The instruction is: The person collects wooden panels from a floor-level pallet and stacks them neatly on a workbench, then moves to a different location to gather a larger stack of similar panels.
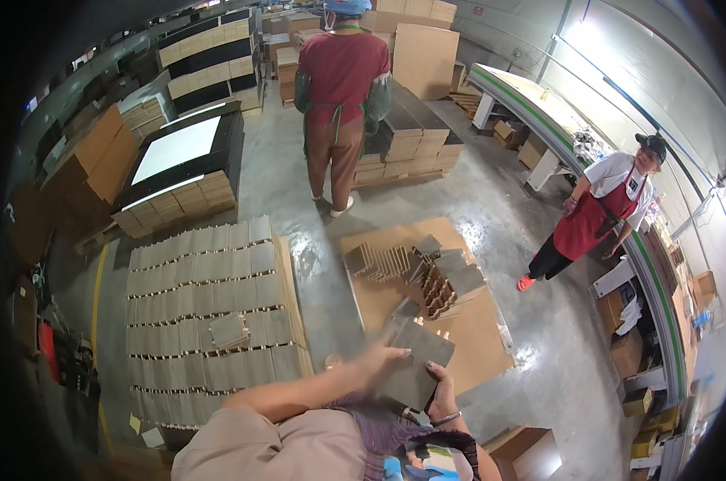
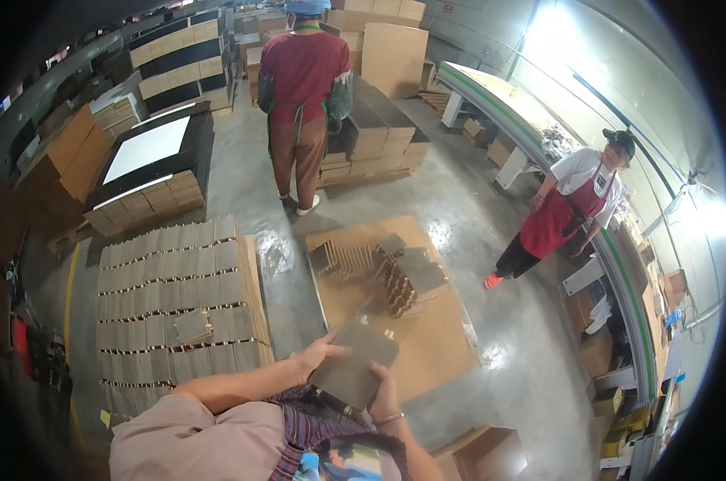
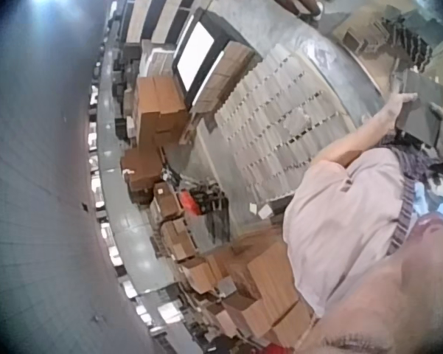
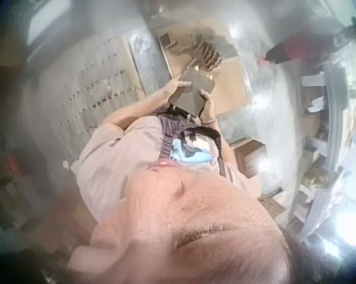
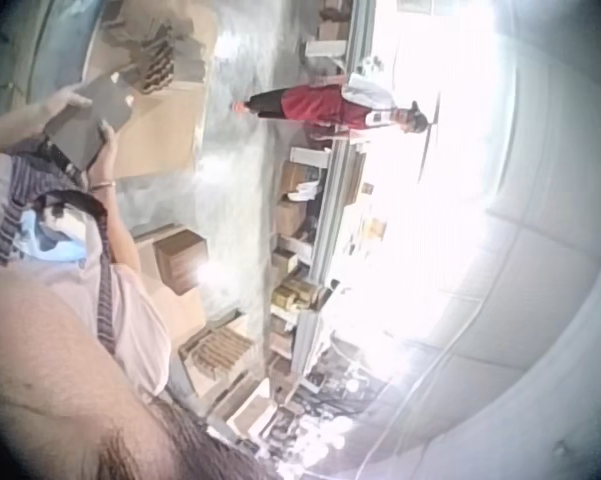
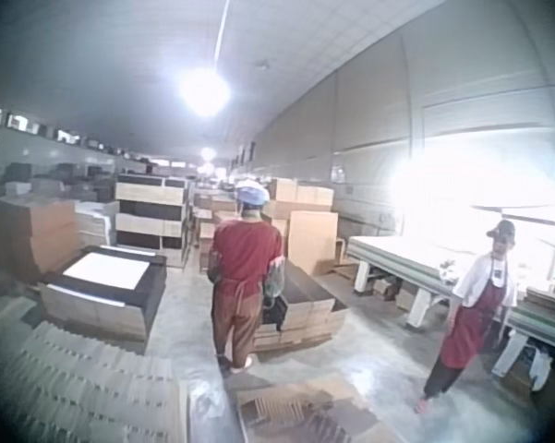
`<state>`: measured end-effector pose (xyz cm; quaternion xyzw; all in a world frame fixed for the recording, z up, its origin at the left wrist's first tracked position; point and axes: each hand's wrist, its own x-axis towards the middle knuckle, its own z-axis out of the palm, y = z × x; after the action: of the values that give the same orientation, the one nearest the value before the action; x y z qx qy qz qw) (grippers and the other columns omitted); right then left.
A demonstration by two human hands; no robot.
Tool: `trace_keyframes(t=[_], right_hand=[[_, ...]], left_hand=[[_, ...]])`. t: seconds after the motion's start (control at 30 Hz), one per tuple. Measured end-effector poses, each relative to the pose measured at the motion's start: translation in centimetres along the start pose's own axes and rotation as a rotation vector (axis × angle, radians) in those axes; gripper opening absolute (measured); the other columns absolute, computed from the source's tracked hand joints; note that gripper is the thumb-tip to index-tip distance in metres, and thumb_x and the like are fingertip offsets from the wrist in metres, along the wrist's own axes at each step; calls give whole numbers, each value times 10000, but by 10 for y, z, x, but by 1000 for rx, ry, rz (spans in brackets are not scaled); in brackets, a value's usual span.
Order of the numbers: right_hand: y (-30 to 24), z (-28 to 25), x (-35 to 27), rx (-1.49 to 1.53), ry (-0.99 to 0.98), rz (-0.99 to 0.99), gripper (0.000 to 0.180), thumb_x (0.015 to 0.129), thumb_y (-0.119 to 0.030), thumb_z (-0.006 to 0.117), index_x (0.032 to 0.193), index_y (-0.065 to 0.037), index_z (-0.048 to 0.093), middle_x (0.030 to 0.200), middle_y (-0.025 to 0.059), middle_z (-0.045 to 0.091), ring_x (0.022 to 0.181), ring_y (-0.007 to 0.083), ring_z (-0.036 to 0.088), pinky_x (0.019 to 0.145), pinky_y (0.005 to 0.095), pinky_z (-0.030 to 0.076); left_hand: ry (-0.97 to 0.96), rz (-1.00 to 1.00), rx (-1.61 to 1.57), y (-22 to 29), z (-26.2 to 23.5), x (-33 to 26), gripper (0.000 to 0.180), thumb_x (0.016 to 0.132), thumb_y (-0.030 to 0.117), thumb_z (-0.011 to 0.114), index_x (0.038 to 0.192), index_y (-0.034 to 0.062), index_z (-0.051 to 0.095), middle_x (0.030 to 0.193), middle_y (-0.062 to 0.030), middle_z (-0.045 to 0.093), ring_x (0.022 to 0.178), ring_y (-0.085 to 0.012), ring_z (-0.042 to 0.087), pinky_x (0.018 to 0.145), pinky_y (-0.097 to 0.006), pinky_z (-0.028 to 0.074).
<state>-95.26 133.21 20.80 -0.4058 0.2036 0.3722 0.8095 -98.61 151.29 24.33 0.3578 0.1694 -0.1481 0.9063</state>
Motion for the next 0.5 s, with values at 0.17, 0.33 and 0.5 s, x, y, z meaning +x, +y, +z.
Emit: trace_keyframes(t=[0.17, 0.33, 0.5], right_hand=[[-6, -7, -1, -49, -7, 15, 283, 808, -185, 556, 1033, -16, 584, 969, 102, 618, 895, 234, 588, 810, 342, 478], [-12, -8, -14, -51, -11, 27, 288, 809, -184, 559, 1044, -18, 576, 985, 111, 617, 917, 246, 581, 819, 350, 479], [-11, -30, -16, -69, -4, -1, 359, 813, -236, 549, 1091, -8, 557, 1021, 133, 620, 914, 279, 600, 832, 386, 491]], left_hand=[[46, 11, 15, -10, 2, -2, 456, 816, 80, 574, 1240, 48, 412, 1047, -109, 561, 920, -216, 565, 805, -362, 474], [82, 24, -1, -32, -1, 8, 403, 802, 103, 608, 1174, 43, 464, 1004, -109, 582, 884, -217, 585, 758, -355, 490], [50, -7, 38, -48, 2, 13, 431, 863, 117, 567, 1271, 68, 439, 1137, -94, 576, 985, -206, 588, 832, -338, 493]])
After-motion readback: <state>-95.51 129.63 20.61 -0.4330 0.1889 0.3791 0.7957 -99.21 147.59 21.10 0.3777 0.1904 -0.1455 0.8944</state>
